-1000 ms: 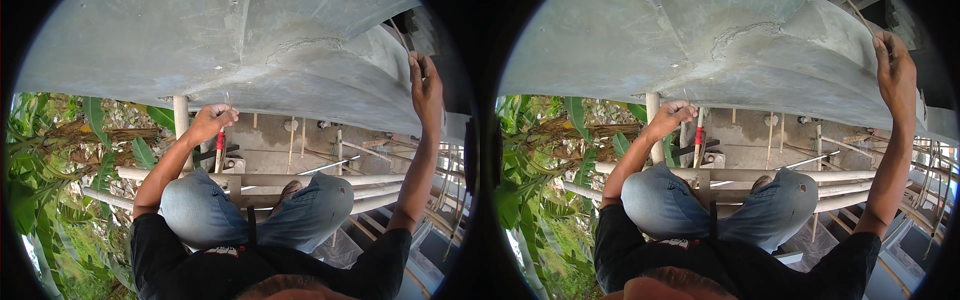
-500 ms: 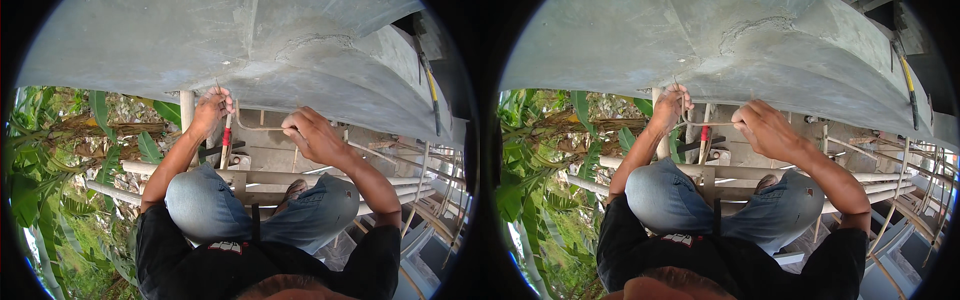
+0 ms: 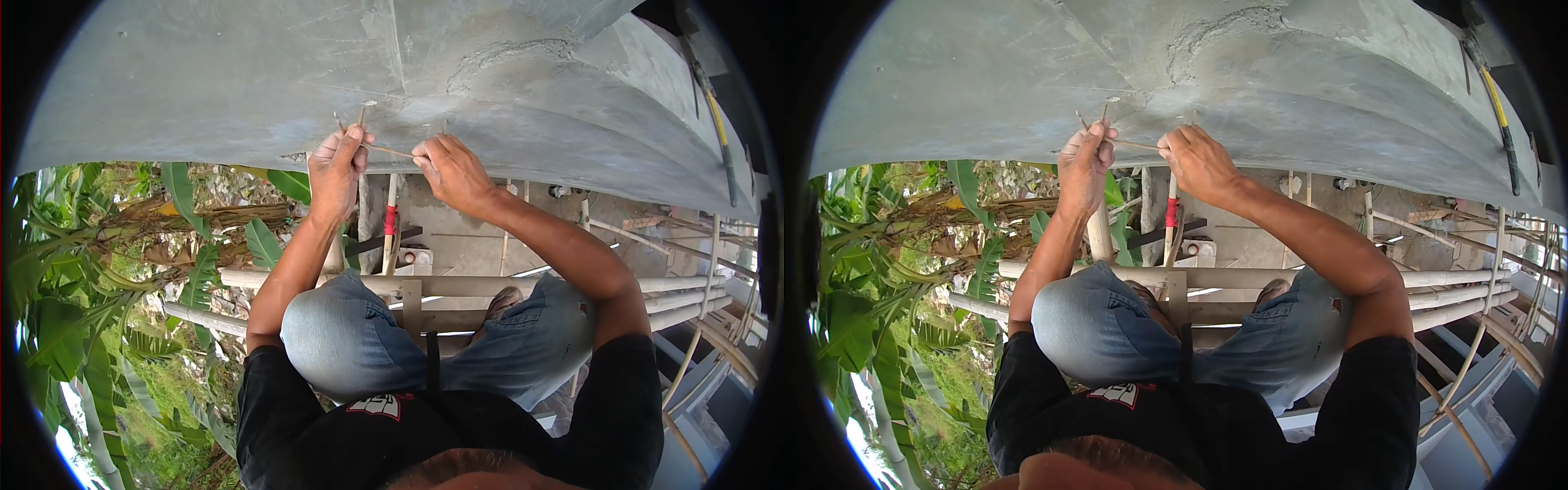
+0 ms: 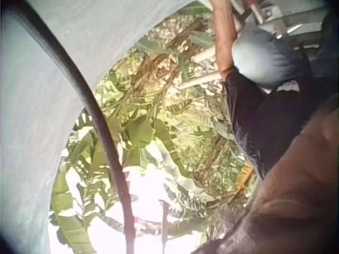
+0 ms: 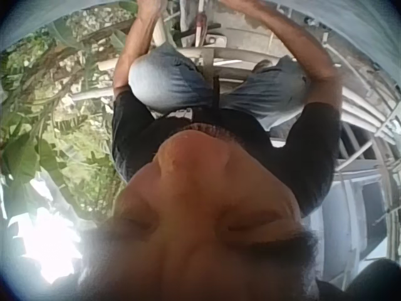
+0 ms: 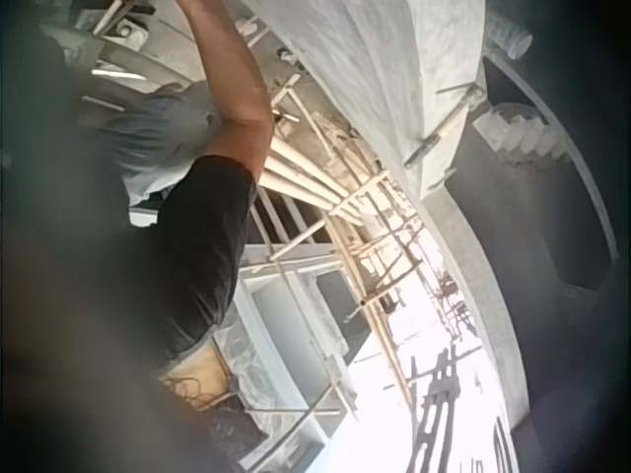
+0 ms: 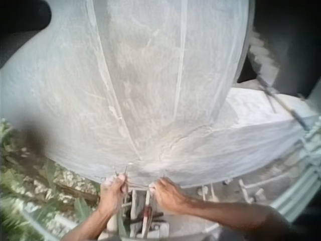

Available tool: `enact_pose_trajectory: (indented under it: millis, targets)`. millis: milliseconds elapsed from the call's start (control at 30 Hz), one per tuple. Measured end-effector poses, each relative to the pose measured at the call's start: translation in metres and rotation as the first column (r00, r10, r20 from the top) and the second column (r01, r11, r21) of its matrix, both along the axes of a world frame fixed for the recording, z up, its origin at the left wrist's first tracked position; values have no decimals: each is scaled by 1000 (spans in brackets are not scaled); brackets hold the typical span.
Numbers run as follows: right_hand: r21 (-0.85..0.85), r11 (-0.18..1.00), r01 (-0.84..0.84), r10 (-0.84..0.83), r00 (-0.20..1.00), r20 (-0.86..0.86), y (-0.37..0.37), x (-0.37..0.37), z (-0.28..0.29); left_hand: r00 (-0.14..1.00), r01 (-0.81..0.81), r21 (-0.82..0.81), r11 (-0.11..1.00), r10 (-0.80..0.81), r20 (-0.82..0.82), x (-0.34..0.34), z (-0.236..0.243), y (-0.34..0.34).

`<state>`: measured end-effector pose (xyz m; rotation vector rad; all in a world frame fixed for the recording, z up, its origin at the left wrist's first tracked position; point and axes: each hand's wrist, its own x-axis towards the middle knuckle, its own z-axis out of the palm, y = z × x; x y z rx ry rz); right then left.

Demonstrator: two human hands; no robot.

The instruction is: The person hammers a bent metal rod into a hole in a concrete wall and سپس uses a hammer and a nail to secure it.

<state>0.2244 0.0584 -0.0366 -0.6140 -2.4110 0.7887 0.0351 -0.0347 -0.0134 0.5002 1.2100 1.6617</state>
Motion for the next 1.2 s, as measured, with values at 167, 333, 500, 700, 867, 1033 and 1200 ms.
enact_pose_trajectory:
  millis: [167,333,500,700,867,1033,1200]
  targets:
    - [-34,999,-30,29,999,-33,-3,-6,-13,1000,-25,-37,999,26,14,2,-4,-1]
    - [-52,998,-22,20,999,-39,-1,-9,-18,996,-88,-21,996,88,4,4,-3,0]
    - [-89,996,-14,11,999,-39,-1,-13,-23,995,-98,-50,994,97,-16,6,0,3]
    - [-108,994,-24,21,999,-29,-1,-16,-21,995,-101,-49,994,100,-23,6,1,6]
    - [-112,994,-17,18,1000,1,3,-17,-24,998,-54,-76,996,52,-31,1,0,9]
    - [-124,992,11,-13,1000,-17,3,-15,-22,995,-95,-62,994,92,-48,9,7,19]
    - [-90,996,26,-27,1000,-10,4,-16,-20,996,-87,-74,993,85,-33,10,9,20]
